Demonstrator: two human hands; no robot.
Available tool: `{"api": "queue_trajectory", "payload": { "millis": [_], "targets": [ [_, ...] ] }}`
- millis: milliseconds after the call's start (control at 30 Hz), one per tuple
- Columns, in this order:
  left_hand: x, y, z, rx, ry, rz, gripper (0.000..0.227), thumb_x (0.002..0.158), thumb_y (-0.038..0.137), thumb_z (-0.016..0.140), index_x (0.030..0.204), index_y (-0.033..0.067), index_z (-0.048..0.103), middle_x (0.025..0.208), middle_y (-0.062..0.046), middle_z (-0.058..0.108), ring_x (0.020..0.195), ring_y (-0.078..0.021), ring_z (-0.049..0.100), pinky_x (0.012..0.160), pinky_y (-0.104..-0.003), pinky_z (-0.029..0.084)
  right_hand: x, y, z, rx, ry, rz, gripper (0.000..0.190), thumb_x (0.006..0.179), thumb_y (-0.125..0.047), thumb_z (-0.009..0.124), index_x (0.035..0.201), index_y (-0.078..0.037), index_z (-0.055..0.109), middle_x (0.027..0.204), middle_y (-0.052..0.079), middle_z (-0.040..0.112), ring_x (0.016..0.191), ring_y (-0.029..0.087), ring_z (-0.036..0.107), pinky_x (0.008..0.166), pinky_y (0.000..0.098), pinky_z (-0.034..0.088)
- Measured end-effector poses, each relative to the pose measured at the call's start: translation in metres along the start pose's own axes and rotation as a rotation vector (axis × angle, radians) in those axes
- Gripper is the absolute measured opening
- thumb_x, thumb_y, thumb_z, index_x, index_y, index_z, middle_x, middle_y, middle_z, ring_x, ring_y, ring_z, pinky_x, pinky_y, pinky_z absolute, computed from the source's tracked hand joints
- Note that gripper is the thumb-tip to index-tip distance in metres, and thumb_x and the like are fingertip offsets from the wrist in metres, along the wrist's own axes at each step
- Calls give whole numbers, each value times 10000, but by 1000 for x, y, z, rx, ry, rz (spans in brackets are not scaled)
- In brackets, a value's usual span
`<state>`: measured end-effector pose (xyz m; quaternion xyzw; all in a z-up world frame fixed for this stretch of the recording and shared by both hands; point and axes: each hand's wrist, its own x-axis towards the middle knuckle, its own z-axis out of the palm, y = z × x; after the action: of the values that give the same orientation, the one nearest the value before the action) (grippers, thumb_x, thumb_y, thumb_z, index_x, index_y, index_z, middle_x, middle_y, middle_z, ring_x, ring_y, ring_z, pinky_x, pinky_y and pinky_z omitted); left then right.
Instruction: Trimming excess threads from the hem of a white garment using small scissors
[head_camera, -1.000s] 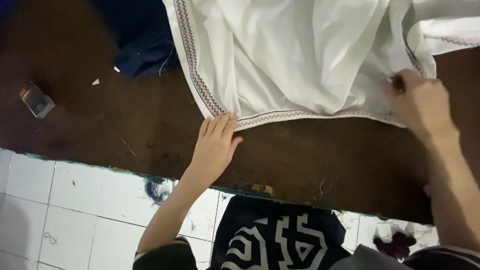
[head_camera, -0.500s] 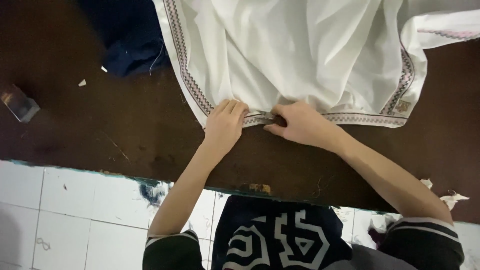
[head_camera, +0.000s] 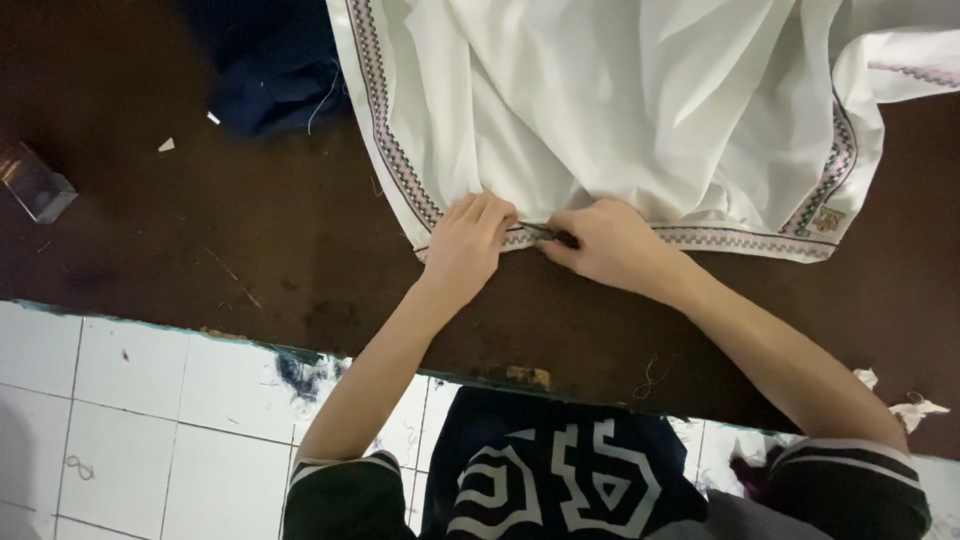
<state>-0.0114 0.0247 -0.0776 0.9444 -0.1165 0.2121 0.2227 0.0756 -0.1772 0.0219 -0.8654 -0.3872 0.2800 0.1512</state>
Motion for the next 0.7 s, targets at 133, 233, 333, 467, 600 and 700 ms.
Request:
{"api": "queue_trajectory", "payload": {
  "millis": [133,233,333,467,600,700],
  "targets": [
    [2,-1,-6,-93,-32,-28,56,1003,115,640,1001,146,593,871,-22,571,886,-265,633,805,-380,511,-1,12,0,247,119,59,301,998,-290,636,1020,-4,725,664,172,707,589,279,686,526,353,533],
    [9,3,-13,-55,-112,-18,83,977,133,676,1009,142,600,901,-25,580,925,-248,632,845,-376,502,-9,15,-4,492,225,94,251,991,-257,656,980,-10,696,564,144,663,465,229,616,388,306,471],
    [15,-1,-10,10,-198,14,109,943,162,700,996,142,608,900,-25,575,939,-244,636,871,-379,501,-11,14,-5,657,288,93,211,996,-240,636,928,-44,676,486,98,639,364,170,565,304,261,432],
    [19,-6,-3,90,-267,76,88,959,178,671,972,143,591,885,-16,555,921,-231,648,871,-356,496,-3,26,1,688,324,-6,250,1018,-228,598,847,-60,669,490,78,657,377,159,590,374,260,455],
    [29,9,-37,-244,-334,-128,20,1007,81,579,1004,72,597,893,-87,571,877,-324,653,855,-414,485,-7,22,0,713,311,2,230,1014,-214,578,881,-53,677,504,71,669,379,154,590,391,250,456],
    [27,17,-55,-478,-260,-275,40,1039,76,537,1071,53,544,876,-172,559,898,-425,640,830,-481,493,-6,21,4,697,325,3,213,1016,-199,598,896,-40,672,532,89,681,410,167,612,393,259,467]
  ]
}}
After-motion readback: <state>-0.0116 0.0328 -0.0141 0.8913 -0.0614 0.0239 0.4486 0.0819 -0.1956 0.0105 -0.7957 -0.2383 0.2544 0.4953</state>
